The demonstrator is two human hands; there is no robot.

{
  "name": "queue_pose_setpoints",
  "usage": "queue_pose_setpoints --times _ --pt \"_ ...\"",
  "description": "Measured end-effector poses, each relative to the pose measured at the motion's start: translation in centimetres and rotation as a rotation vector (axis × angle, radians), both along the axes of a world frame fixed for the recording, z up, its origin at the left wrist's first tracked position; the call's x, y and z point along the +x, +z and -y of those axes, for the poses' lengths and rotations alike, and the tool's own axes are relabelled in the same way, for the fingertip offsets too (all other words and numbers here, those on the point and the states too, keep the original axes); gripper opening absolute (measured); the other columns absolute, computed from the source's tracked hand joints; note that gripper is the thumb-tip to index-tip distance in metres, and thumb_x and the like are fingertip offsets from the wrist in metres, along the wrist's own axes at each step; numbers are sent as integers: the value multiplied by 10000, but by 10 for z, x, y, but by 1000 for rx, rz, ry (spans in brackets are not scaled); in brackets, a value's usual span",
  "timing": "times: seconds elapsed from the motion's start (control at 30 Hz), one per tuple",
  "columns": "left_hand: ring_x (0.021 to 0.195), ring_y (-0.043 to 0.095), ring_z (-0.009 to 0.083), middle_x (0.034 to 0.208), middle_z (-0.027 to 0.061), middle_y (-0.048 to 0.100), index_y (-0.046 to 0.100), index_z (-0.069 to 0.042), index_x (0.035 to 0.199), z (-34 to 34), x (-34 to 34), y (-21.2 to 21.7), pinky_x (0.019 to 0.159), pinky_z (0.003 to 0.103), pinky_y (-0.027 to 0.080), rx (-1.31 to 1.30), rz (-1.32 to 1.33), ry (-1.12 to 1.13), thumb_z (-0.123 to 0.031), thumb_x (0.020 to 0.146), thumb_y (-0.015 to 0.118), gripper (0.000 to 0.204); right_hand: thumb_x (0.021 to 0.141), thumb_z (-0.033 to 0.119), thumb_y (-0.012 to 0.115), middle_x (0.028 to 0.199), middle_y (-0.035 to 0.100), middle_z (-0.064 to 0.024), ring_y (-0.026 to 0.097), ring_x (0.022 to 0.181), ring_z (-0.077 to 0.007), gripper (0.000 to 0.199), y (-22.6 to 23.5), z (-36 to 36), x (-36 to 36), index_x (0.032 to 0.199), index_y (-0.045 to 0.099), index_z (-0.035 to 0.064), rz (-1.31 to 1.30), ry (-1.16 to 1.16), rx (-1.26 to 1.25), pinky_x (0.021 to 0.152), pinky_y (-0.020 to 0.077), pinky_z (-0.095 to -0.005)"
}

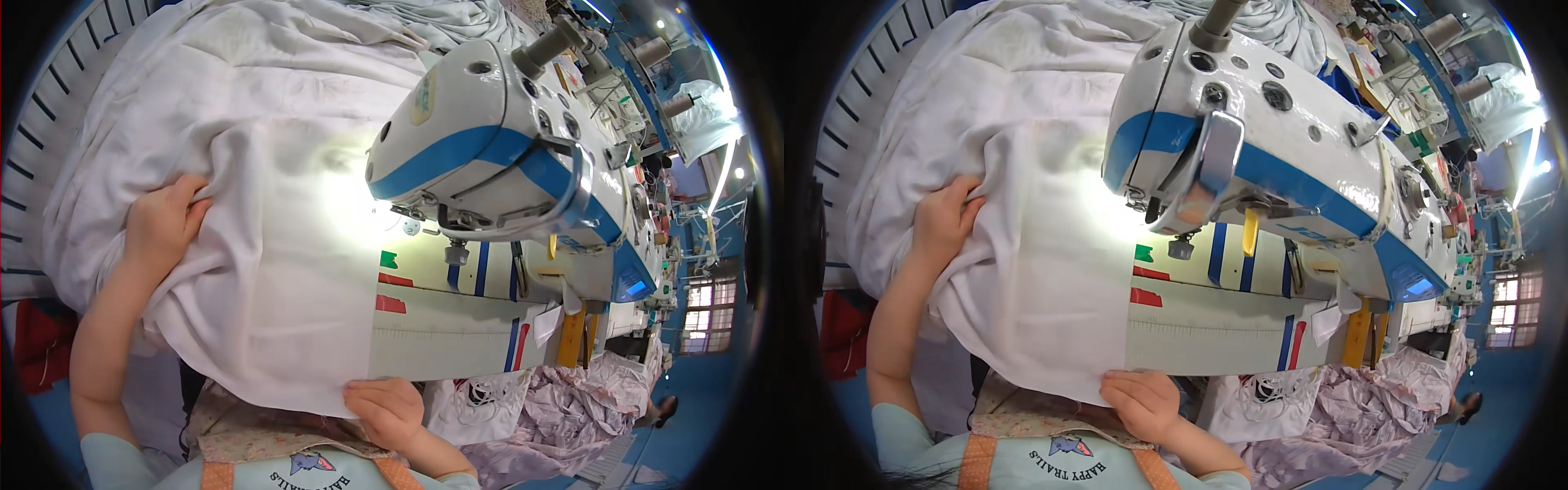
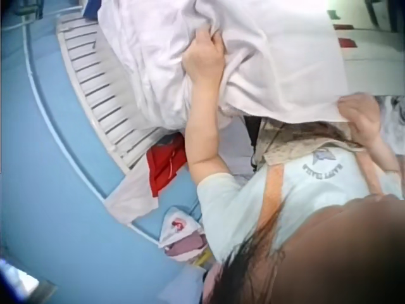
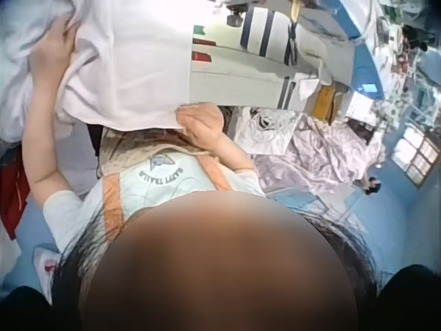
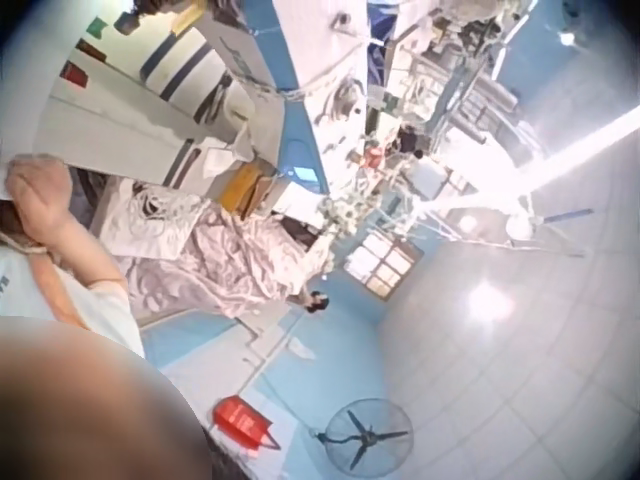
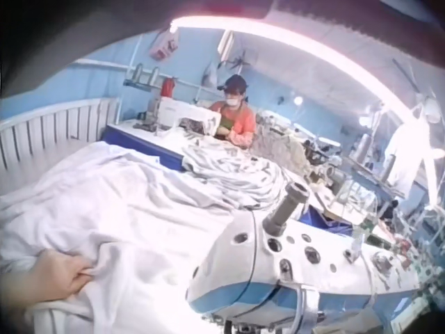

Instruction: Sewing a piece of white fabric using an industrial sewing machine in a factory setting.

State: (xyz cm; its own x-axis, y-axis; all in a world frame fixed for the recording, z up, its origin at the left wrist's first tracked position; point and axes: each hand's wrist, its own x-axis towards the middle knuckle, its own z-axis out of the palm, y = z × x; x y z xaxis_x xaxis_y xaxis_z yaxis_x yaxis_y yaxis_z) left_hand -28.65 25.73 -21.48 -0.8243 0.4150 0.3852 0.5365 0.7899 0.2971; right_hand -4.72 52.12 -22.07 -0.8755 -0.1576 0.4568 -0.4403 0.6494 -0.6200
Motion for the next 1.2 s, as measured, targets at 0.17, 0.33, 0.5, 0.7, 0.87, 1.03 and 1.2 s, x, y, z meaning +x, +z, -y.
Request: queue_pose_setpoints --times 0.17,0.33,0.5,0.7,0.87,1.03,1.2 --pt "708 619 342 802 140 647 577 -75 991 -12 -28 -3 622 428 474 -55 18 37 -155 830 623 186 642 -16 637 854 684 -51 671 768 -206 223 9 -8 -28 848 667 66 8 1 59 592 471 -286" --pt "730 627 340 821 141 654 583 -78 999 -20 -59 -3 648 424 487 -38 -26 -1 -169 838 617 188 637 -57 632 853 679 -70 660 763 -227 262 17 -16 -59 868 662 62 47 20 102 615 488 -318" --pt "746 630 337 831 135 657 591 -78 978 -26 -88 -6 652 426 488 -84 -23 11 -180 849 609 165 646 -63 625 833 672 -92 649 730 -257 274 21 -25 -89 887 659 62 106 44 118 644 502 -345" --pt "795 633 332 897 125 663 605 -83 995 -30 -136 -16 696 425 493 -57 -32 35 -223 852 602 200 715 -57 606 811 665 -96 640 711 -272 193 24 -31 -120 865 647 58 206 -30 108 637 499 -349" --pt "894 623 326 975 137 658 613 -64 1048 -2 -168 -12 780 384 489 12 -10 12 -214 858 582 244 788 -17 621 733 635 -90 626 650 -216 99 34 -23 -131 857 646 50 376 -232 27 603 484 -291" --pt "1049 565 341 1141 190 591 544 -8 1191 4 -120 29 900 366 449 85 187 -16 -169 807 644 428 819 -4 625 722 638 -72 612 630 -132 46 26 -24 -132 863 635 6 386 -287 -125 582 470 -251" --pt "1133 502 329 1192 158 547 519 -47 1232 -55 26 47 996 400 382 227 77 -509 -212 671 758 633 823 -6 617 738 648 -85 623 650 -151 56 17 -26 -127 878 630 -4 318 -286 -103 603 480 -261"
